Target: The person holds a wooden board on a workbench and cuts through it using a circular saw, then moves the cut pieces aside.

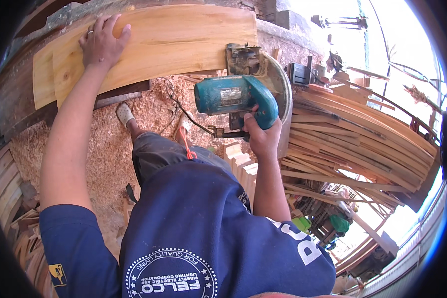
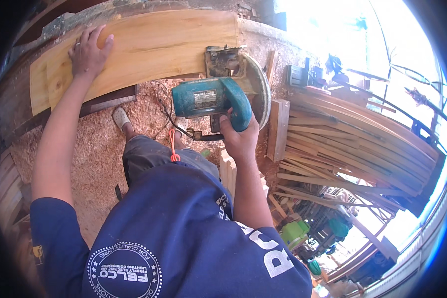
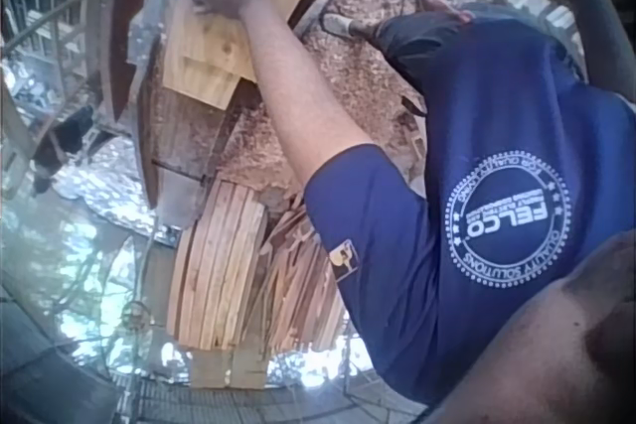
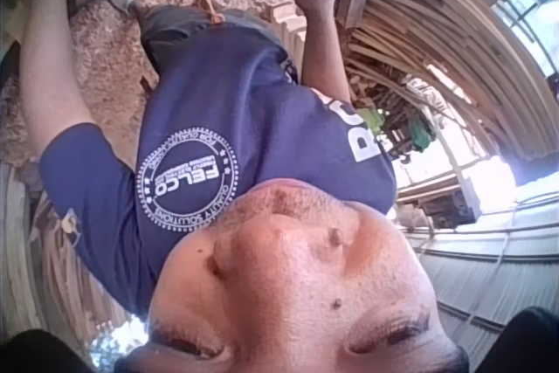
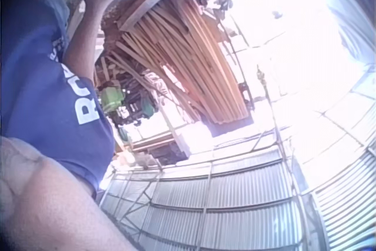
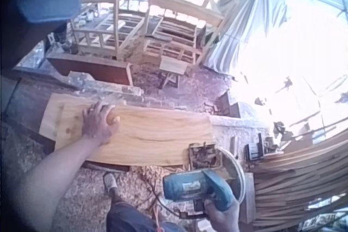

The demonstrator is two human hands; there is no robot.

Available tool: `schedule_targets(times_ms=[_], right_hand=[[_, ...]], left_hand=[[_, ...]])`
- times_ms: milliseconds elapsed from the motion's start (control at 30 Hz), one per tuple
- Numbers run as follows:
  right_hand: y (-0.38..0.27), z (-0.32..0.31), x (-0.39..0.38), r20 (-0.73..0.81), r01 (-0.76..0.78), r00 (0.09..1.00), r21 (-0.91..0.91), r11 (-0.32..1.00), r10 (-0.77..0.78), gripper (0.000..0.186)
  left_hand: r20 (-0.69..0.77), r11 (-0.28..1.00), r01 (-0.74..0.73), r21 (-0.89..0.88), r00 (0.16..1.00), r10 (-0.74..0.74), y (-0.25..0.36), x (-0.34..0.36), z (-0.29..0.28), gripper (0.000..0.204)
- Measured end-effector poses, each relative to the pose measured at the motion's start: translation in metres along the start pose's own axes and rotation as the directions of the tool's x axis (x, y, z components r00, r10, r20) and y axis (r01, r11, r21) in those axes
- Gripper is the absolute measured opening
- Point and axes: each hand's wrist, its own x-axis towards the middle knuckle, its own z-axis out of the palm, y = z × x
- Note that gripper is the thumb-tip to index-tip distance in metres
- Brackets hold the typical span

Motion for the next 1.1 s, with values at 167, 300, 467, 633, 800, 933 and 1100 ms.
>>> schedule_targets(times_ms=[167, 300, 467, 633, 800, 933, 1100], right_hand=[[0.000, 0.002, 0.002, -0.011, -0.007, 1.000, 0.009, 1.000, 0.007, 0.019], [0.000, 0.003, 0.005, -0.002, 0.012, 1.000, -0.006, 1.000, -0.012, 0.019], [-0.008, 0.008, 0.007, -0.002, 0.000, 1.000, 0.033, 0.999, 0.001, 0.018], [-0.009, 0.010, 0.010, -0.010, -0.003, 1.000, 0.028, 1.000, 0.004, 0.018], [-0.005, 0.011, 0.015, -0.013, 0.001, 1.000, 0.033, 0.999, 0.000, 0.019], [-0.004, 0.010, 0.019, 0.006, 0.011, 1.000, 0.005, 1.000, -0.012, 0.021], [-0.012, 0.012, 0.021, 0.029, -0.010, 1.000, 0.022, 1.000, 0.009, 0.025]], left_hand=[[0.065, 0.999, 0.028, 0.027, 0.997, -0.030, 0.004, 0.001, -0.003, 0.059], [0.021, 1.000, 0.017, 0.017, 1.000, -0.018, 0.001, -0.001, 0.000, 0.056], [-0.004, 1.000, -0.004, -0.002, 1.000, 0.004, -0.001, -0.001, 0.001, 0.054], [0.026, 1.000, 0.011, 0.023, 1.000, -0.012, 0.000, -0.002, -0.001, 0.057], [0.001, 1.000, -0.008, -0.001, 1.000, 0.008, -0.001, -0.002, 0.001, 0.054], [0.012, 1.000, -0.006, -0.008, 1.000, 0.007, 0.000, -0.003, -0.001, 0.055], [0.027, 1.000, 0.004, -0.001, 1.000, -0.004, 0.000, -0.003, -0.002, 0.055]])
